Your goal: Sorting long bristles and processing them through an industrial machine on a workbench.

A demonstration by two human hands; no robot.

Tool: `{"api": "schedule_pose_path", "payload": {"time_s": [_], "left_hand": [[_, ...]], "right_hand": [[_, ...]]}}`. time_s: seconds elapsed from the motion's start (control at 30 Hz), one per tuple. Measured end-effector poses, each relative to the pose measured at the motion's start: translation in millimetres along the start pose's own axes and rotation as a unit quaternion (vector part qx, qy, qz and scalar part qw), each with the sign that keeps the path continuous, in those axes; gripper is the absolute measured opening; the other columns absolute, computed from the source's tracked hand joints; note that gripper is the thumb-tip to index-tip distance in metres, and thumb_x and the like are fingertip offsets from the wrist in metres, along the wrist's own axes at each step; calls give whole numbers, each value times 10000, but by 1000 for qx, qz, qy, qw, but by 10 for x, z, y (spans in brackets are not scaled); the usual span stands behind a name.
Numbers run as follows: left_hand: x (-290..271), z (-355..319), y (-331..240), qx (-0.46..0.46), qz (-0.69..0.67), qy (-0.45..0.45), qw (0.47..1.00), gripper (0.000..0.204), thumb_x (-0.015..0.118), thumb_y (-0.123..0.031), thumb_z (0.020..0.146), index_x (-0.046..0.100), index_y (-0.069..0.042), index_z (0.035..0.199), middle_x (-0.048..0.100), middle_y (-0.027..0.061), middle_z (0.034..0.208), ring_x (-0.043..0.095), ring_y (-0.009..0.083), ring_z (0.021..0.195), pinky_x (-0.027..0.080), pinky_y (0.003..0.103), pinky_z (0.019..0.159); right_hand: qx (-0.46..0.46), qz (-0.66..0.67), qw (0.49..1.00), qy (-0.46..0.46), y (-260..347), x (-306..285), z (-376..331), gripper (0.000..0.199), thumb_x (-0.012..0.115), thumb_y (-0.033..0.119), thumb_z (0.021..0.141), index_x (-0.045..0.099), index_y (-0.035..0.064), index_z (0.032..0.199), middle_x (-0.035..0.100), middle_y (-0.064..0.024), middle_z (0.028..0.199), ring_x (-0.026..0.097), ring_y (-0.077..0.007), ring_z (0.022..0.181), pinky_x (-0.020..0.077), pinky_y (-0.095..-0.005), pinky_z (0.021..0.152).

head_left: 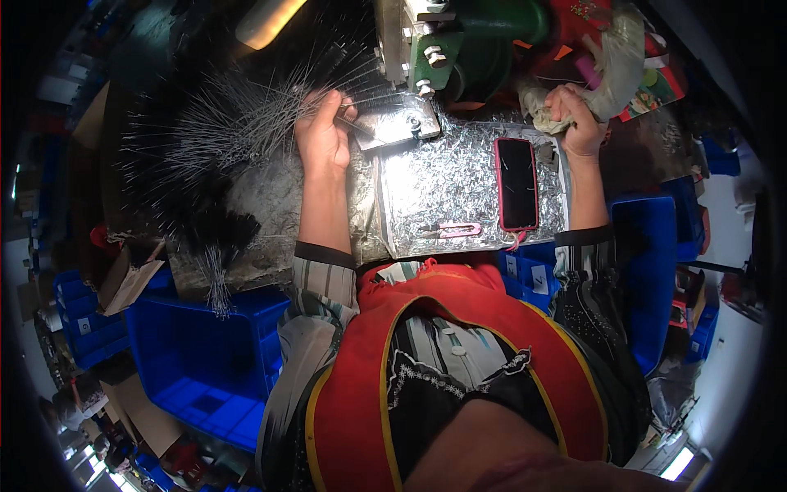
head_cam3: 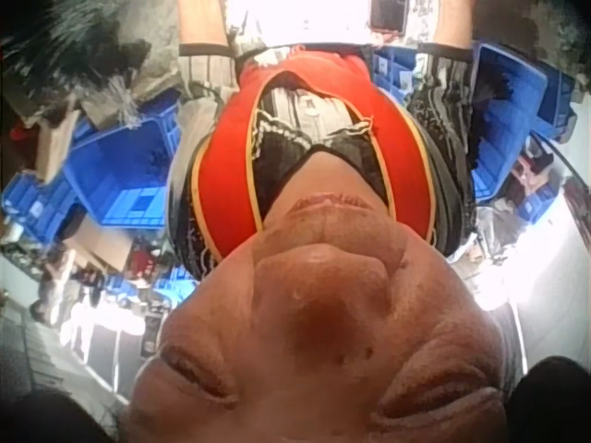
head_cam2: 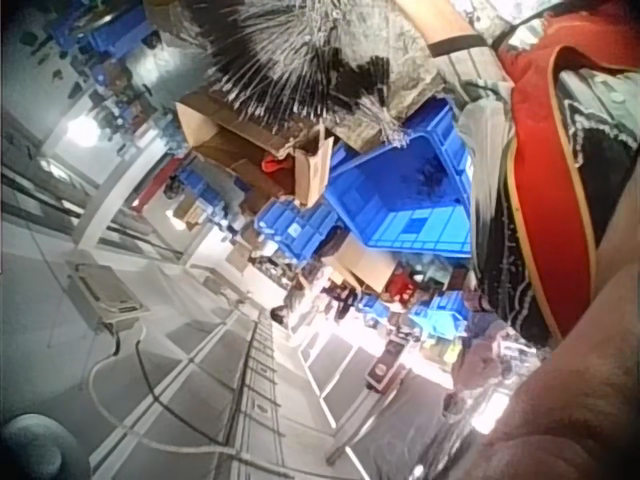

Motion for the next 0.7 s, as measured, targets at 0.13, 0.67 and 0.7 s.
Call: {"api": "schedule_pose_path", "payload": {"time_s": [0.13, 0.67, 0.7], "left_hand": [[-64, 19, -32, 27, -1, -15, 1000, 196, 588, 41, 753, 514, 35, 934, 567, 97, 767, 552, 175, 650, 487, 280, 547], [-38, 20, -4, 19, -4, -18, 1000, 185, 572, 51, 760, 505, 22, 930, 553, 88, 767, 537, 165, 647, 475, 282, 548], [-24, 17, 3, 28, -14, -18, 999, 181, 571, 50, 761, 508, 22, 928, 553, 86, 767, 537, 164, 646, 474, 280, 548]], "right_hand": [[60, -23, 998, 16, 45, 102, 25, 214, 525, 58, 736, 483, 12, 531, 464, -69, 502, 474, -174, 495, 414, -299, 578], [-52, -83, 994, 39, -83, -11, -22, 162, 536, 21, 730, 509, -17, 574, 501, -82, 528, 516, -172, 506, 465, -308, 600], [-16, -49, 998, 30, -133, -52, -20, 162, 528, 18, 734, 506, -16, 577, 503, -83, 531, 519, -173, 513, 466, -309, 607]]}}
Point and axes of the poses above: each hand's wrist, its own z-axis towards the middle knuckle, its own x-axis out of the palm, y = z × x, the point moved 7 cm from there along z, towards the middle knuckle
